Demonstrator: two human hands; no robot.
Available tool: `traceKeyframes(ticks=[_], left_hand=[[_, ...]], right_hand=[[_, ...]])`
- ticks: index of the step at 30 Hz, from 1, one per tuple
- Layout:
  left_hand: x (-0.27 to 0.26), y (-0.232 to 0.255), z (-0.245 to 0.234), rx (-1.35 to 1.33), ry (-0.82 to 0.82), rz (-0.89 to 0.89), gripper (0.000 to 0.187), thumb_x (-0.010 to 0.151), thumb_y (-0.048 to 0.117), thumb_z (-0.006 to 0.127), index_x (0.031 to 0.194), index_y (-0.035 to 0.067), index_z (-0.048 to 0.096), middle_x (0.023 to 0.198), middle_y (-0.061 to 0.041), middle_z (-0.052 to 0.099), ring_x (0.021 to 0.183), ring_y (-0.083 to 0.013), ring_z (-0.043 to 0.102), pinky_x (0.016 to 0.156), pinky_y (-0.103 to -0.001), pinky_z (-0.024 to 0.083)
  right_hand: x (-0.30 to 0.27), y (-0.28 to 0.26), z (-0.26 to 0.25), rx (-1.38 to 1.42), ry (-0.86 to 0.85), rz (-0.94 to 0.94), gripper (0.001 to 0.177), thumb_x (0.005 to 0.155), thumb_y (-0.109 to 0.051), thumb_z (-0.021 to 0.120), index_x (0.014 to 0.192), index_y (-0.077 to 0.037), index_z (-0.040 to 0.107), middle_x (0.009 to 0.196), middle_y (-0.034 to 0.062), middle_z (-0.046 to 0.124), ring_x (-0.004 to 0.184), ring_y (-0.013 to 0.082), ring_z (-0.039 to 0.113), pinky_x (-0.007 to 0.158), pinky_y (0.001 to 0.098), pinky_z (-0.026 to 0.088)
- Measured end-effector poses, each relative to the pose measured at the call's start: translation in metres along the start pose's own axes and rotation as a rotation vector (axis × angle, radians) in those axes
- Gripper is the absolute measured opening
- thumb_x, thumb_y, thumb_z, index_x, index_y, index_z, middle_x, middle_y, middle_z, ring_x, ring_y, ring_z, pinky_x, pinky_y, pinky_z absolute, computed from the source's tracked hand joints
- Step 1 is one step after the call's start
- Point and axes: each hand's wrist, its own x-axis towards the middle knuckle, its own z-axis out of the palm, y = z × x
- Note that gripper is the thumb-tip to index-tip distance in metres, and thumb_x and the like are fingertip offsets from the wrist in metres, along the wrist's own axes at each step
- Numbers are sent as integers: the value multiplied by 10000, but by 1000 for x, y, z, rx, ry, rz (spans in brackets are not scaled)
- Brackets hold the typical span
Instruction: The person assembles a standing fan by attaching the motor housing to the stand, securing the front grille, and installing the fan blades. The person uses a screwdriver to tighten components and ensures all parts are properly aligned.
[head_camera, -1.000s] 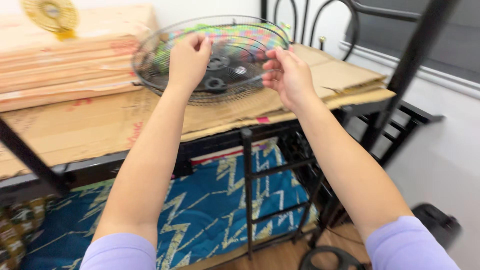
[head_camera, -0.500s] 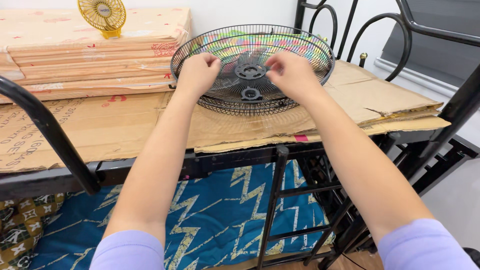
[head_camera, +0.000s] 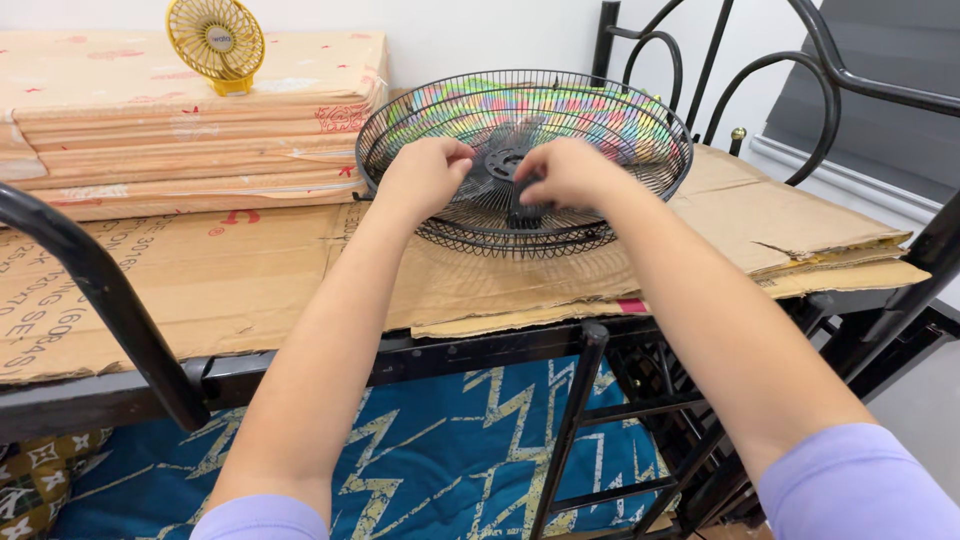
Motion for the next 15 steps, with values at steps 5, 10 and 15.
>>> traceKeyframes(ticks=[5,10,15], left_hand=[[3,-5,1,-82,-15,15,256,979,266,696,1176,137,796,1138,-129,799,1080,-283,761,974,-405,577],[30,-60,9,389,238,-131,500,815,301,802,1238,37,761,1381,-219,651,1264,-428,616,995,-572,485],[69,-130,19,348,156,-534,644,815,235,768,1371,-51,614,1409,-277,614,1274,-433,624,981,-537,530]], right_hand=[[-27,22,-22,460,200,11,358,959,-217,741,1309,-149,759,1010,39,745,851,139,704,728,297,660],[-40,75,-49,914,504,58,223,981,-188,718,1138,-40,771,964,25,693,793,138,611,665,296,573],[-51,120,-55,680,789,343,289,888,-240,775,990,0,650,879,111,620,659,204,575,489,386,447]])
